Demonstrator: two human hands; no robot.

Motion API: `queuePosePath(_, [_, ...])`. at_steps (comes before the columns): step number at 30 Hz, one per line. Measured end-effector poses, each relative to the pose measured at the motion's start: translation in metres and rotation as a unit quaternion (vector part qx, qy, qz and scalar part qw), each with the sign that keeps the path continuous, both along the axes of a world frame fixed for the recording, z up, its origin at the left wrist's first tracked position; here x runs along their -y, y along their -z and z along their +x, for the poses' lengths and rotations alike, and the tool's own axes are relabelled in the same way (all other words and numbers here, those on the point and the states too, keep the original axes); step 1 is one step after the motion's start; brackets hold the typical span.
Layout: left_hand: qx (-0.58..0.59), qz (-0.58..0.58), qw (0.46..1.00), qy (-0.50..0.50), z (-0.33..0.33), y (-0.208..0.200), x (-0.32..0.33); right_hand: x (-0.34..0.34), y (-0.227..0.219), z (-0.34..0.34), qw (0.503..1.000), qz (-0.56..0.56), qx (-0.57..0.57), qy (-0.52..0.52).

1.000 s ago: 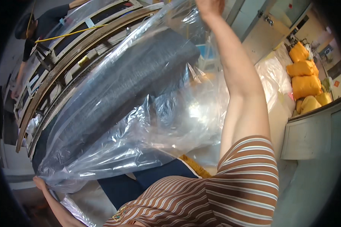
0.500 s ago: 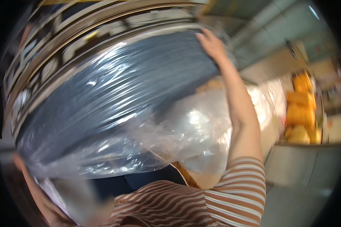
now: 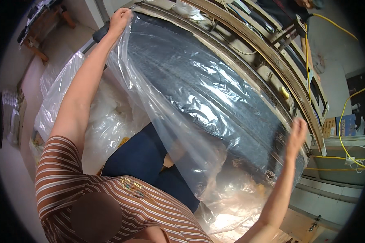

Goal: The person wraps a large, curved, dark-colored furniture piece with a clear plastic sheet. They repeatedly pull the plastic over the object, smooth it down, and tuck the edges underneath to secure the covering. The task involves handling the plastic and the furniture by hand to ensure a tight fit.

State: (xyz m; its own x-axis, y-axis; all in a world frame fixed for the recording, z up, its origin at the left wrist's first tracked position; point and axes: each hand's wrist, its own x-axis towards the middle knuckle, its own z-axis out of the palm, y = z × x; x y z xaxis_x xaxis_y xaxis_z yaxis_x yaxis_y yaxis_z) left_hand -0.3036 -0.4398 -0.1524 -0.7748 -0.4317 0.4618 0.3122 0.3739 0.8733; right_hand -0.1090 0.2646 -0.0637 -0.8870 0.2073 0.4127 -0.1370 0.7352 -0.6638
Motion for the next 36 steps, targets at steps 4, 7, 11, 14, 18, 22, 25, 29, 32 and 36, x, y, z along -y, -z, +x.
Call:
queuePosePath(4, [-0.012,0.101,0.991,0.081,-0.004,-0.001,-0.025,0.203,0.004,-0.014,0.930,-0.226,0.136,-0.256])
queuePosePath(7, [0.000,0.099,0.994,0.043,-0.002,-0.008,-0.037,0.337,0.007,-0.039,0.787,-0.426,0.205,-0.397])
queuePosePath(11, [-0.013,0.002,0.999,-0.039,-0.006,-0.007,-0.026,0.476,0.029,-0.083,0.696,-0.523,0.281,-0.403])
queuePosePath(14, [-0.030,-0.003,0.997,-0.068,-0.006,-0.013,-0.040,0.485,0.018,-0.083,0.662,-0.488,0.366,-0.436])
queuePosePath(18, [-0.023,-0.007,0.997,-0.071,0.005,-0.012,-0.036,0.404,-0.037,0.002,0.725,-0.185,0.398,-0.531])
queuePosePath(22, [-0.048,-0.050,0.994,-0.089,-0.004,-0.009,-0.035,0.236,-0.078,0.106,0.651,-0.315,0.258,-0.641])
queuePosePath(25, [-0.018,-0.072,0.992,-0.104,-0.021,0.006,-0.030,0.120,-0.128,0.212,0.802,-0.341,0.093,-0.480])
queuePosePath(29, [-0.029,-0.110,0.989,-0.098,-0.025,0.010,-0.008,-0.002,-0.120,0.343,0.952,-0.280,-0.090,-0.087])
queuePosePath(32, [0.008,-0.143,0.988,-0.057,-0.026,0.007,-0.003,-0.056,-0.093,0.406,0.970,-0.140,0.007,0.197])
queuePosePath(36, [0.105,-0.262,0.940,0.194,-0.018,0.004,-0.049,-0.147,-0.168,0.432,0.907,0.332,-0.020,0.260])
